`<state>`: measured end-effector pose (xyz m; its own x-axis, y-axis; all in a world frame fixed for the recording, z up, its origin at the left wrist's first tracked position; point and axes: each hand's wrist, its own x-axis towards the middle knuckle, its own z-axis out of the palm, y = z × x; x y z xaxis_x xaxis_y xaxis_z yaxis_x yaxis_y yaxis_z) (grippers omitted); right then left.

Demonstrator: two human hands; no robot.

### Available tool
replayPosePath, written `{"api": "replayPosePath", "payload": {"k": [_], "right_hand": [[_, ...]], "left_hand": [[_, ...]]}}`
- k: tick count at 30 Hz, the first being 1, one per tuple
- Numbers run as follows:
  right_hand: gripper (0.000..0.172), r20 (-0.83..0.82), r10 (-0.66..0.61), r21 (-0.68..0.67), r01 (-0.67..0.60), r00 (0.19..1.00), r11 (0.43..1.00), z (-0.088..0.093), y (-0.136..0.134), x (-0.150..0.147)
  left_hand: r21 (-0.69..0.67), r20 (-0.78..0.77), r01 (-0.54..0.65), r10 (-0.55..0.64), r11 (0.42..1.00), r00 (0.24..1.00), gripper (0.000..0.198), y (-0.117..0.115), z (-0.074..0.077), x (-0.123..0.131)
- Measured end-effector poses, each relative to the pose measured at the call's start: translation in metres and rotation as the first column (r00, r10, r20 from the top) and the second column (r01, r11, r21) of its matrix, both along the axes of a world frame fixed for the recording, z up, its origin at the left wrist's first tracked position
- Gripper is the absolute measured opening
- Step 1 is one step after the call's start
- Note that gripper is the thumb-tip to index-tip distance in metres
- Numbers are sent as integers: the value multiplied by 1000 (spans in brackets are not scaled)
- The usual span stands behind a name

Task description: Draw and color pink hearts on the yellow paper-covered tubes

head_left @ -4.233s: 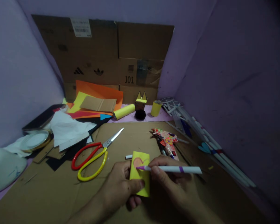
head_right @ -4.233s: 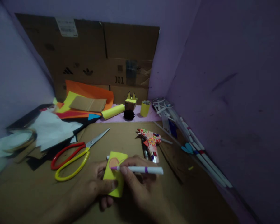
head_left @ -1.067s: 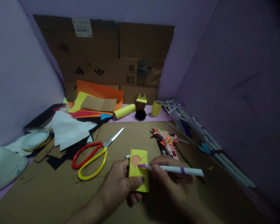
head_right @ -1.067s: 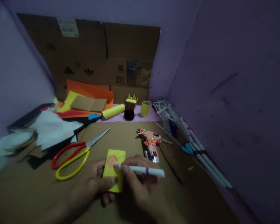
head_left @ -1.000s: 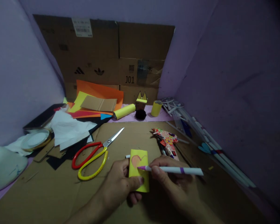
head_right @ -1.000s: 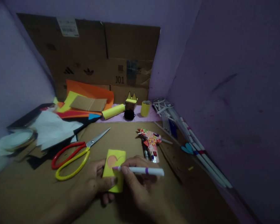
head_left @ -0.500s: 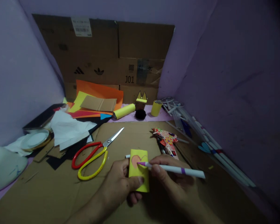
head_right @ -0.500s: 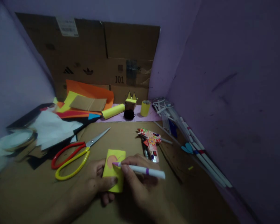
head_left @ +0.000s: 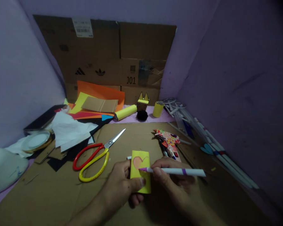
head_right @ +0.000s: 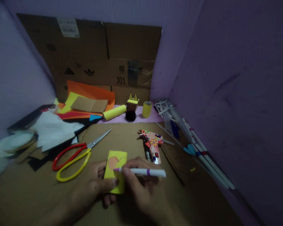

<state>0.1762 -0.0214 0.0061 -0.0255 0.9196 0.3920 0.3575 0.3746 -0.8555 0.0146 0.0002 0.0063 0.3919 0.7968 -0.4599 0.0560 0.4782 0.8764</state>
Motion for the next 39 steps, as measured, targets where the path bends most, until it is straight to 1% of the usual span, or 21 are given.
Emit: {"api": "replayPosePath", "payload": {"k": [4,8,13,17,23,27,32,35,39], "right_hand": [[16,-2,-36,-2,36,999,999,0,0,0],[18,-7,9,-13,-9,1000,1000,-1,0,0],[13,-7,-68,17,68,998,998,-2,0,0],[17,-28,-20,-2,20,999,1000,-1,0,-2],[16,-31,-41,22,41,999,999,1,0,-2],[18,-15,15,-20,-15,1000,1000,2,-1,-2],[16,-8,-2,7,2,1000,1000,0,-2,-1],[16,0,39,1,-39,999,999,0,-1,-1],[17,-23,28,0,-28,999,1000,1,-1,-2]], "left_hand": [[-6,13,-2,2,1000,1000,34,1,-1,0],[-3,2,-3,3,1000,1000,33,1,-4,0],[6,6,8,-8,1000,1000,35,0,-3,-1],[13,-3,7,-7,1000,1000,32,0,-2,-1],[10,6,-2,2,1000,1000,31,1,-5,0],[7,21,-5,5,1000,1000,28,1,-3,0],[-4,48,-6,7,1000,999,28,0,-3,0],[-3,51,-7,7,1000,999,30,0,-5,0],[3,24,4,-4,1000,1000,30,0,-1,0]]}}
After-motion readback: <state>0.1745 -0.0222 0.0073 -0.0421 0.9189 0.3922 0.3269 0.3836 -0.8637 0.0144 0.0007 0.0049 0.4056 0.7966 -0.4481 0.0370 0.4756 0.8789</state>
